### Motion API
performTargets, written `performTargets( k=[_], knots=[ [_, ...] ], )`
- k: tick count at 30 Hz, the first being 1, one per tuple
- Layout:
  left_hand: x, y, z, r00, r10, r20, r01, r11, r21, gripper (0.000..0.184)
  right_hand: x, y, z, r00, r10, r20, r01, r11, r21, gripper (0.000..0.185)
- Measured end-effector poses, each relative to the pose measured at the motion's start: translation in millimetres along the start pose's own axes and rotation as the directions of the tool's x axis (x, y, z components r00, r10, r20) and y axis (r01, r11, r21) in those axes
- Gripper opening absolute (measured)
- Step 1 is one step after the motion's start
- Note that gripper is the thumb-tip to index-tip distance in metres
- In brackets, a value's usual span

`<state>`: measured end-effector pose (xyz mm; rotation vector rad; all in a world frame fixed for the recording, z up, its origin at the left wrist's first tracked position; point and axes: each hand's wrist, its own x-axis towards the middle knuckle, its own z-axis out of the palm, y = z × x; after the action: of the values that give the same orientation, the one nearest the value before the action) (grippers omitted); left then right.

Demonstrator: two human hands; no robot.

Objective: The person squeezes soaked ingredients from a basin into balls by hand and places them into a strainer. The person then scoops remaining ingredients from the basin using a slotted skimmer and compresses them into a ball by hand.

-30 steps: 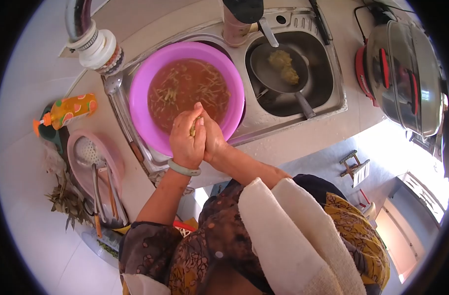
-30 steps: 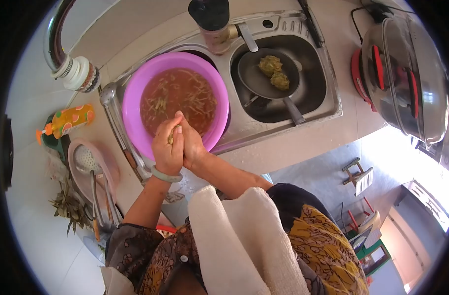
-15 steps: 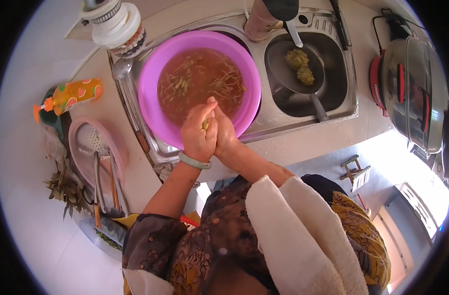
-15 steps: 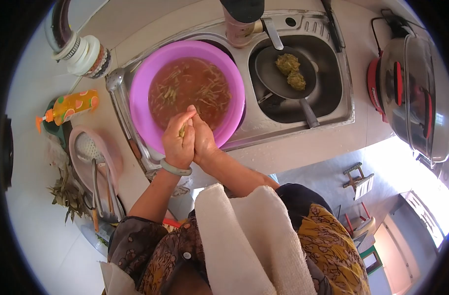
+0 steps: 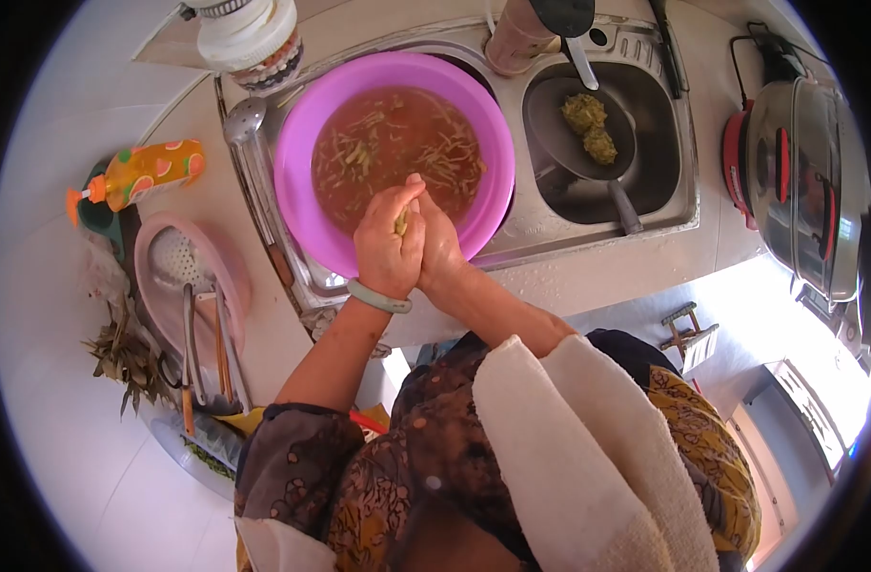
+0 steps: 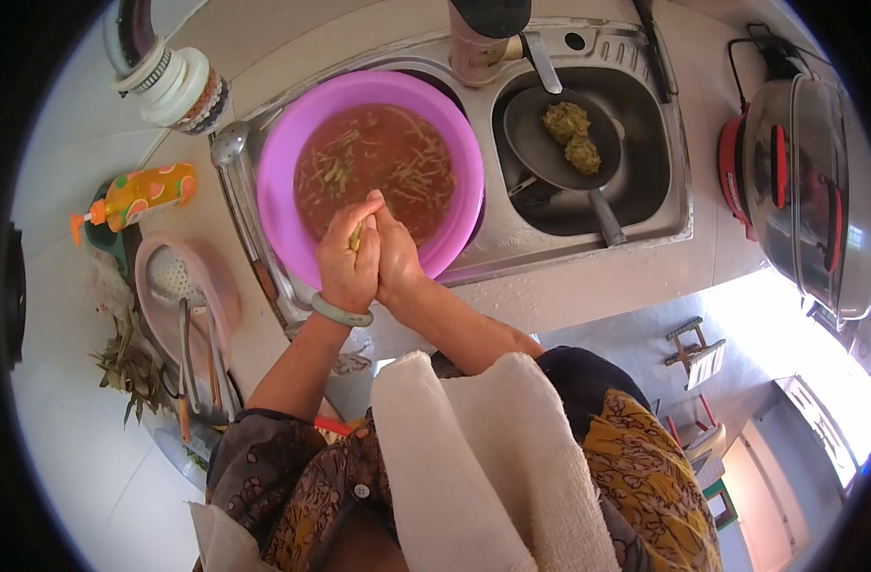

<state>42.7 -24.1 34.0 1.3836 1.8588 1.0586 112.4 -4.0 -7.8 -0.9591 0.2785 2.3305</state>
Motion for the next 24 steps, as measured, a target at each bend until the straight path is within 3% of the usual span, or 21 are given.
performTargets(
  k=[5,8,11,12,13,14,15,16,17,18,20,22,24],
  knots=[
    [-2,-3,2,0.999,0.039,-0.024,-0.04,0.999,-0.033,0.023,2,1,-2,1.0,-0.001,-0.014,0.001,1.0,-0.024,0.042],
    [-6,-10,3,0.993,-0.117,0.013,0.118,0.993,-0.032,0.02,10,3,-7,1.0,0.001,-0.031,-0.002,0.999,-0.052,0.043],
    [-3,-28,5,0.989,-0.137,-0.054,0.132,0.987,-0.091,0.021,16,1,-1,0.998,-0.002,-0.066,-0.008,0.989,-0.148,0.047],
    [3,-32,4,0.969,-0.239,-0.068,0.224,0.958,-0.178,0.021,17,-2,5,0.997,-0.005,-0.08,-0.011,0.981,-0.194,0.051],
    [9,-37,1,0.936,-0.344,-0.074,0.315,0.912,-0.264,0.021,18,-5,11,0.995,-0.003,-0.098,-0.02,0.971,-0.24,0.055],
    [14,-44,-1,0.89,-0.45,-0.073,0.4,0.848,-0.349,0.022,21,-11,14,0.995,0.098,-0.022,-0.1,0.963,-0.252,0.059],
    [16,-54,-3,0.861,-0.505,-0.061,0.372,0.708,-0.6,0.023,24,-21,17,0.978,0.2,0.053,-0.179,0.946,-0.268,0.062],
    [18,-54,-9,0.786,-0.618,-0.004,0.425,0.545,-0.723,0.024,18,-29,24,0.946,0.298,0.125,-0.253,0.923,-0.289,0.066],
    [23,-51,-16,0.705,-0.705,0.072,0.444,0.36,-0.821,0.025,6,-37,32,0.965,0.261,-0.003,-0.236,0.869,-0.435,0.074],
    [27,-47,-23,0.623,-0.765,0.164,0.432,0.161,-0.888,0.027,3,-41,28,0.973,0.227,-0.03,-0.212,0.846,-0.489,0.075],
    [22,-35,-26,0.566,-0.813,0.134,0.429,0.152,-0.891,0.033,0,-45,20,0.985,0.15,-0.084,-0.171,0.791,-0.588,0.078],
    [18,-26,-19,0.513,-0.855,0.08,0.418,0.168,-0.893,0.037,-1,-41,17,0.996,0.075,-0.053,-0.092,0.864,-0.495,0.074],
    [10,-9,-4,0.542,-0.84,0.027,0.411,0.237,-0.88,0.042,-3,-29,20,0.999,0.015,-0.029,-0.027,0.902,-0.432,0.07]
  ],
)
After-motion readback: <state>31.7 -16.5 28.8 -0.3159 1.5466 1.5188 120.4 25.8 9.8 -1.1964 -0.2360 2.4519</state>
